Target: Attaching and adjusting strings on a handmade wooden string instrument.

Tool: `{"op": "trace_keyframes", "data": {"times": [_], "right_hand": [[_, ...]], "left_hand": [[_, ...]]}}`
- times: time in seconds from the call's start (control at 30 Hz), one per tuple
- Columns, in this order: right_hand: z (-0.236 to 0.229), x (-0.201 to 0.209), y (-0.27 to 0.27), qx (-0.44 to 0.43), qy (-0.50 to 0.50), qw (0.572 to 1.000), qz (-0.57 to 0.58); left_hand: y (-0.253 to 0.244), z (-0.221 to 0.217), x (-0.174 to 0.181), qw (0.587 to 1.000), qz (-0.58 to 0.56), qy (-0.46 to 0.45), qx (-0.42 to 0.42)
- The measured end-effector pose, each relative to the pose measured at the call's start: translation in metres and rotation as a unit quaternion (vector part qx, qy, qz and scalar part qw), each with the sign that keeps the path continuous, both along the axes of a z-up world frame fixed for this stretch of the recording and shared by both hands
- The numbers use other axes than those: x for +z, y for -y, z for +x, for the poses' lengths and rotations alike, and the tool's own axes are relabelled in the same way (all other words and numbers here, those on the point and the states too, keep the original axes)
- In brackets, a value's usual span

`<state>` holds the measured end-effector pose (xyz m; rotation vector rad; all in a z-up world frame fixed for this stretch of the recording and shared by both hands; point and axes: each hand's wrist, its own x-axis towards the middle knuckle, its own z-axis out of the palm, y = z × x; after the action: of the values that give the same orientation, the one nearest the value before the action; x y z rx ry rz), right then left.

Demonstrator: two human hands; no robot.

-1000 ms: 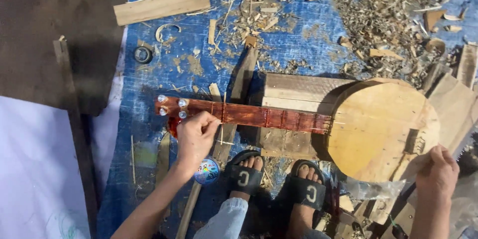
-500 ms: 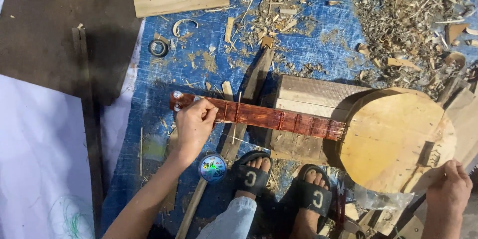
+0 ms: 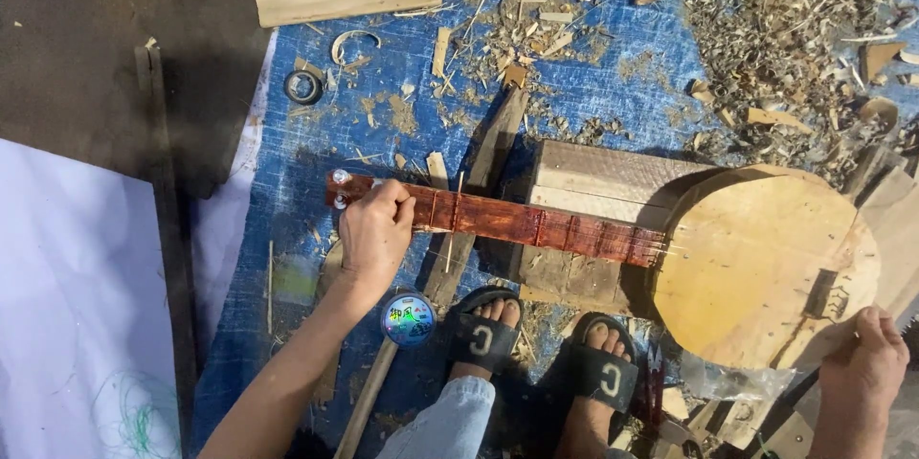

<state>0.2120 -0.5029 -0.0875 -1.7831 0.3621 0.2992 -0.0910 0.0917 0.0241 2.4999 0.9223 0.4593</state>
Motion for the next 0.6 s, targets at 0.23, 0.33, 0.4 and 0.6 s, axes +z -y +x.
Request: {"op": "trace_keyframes", "data": {"times": [0.23, 0.33, 0.4, 0.6], "right_hand": [[-0.006, 0.012, -0.01, 0.029, 0.006, 1.0, 0.007], [-0.01, 0.018, -0.016, 0.025, 0.013, 1.0, 0.0], [-0.009, 0.014, -0.012, 0.006, 0.0, 1.0, -0.006], [0.002, -0.011, 0.0, -0.045, -0.008, 0.998, -0.04]], "left_hand": [[-0.001, 0.002, -0.004, 1.0, 0.008, -0.002, 0.016], [0.0, 0.002, -0.002, 1.0, 0.006, 0.005, 0.02], [-0.001, 0.003, -0.002, 1.0, 0.008, 0.009, 0.025], [-0.003, 0.0, -0.005, 0.999, 0.042, 0.016, 0.025]]}}
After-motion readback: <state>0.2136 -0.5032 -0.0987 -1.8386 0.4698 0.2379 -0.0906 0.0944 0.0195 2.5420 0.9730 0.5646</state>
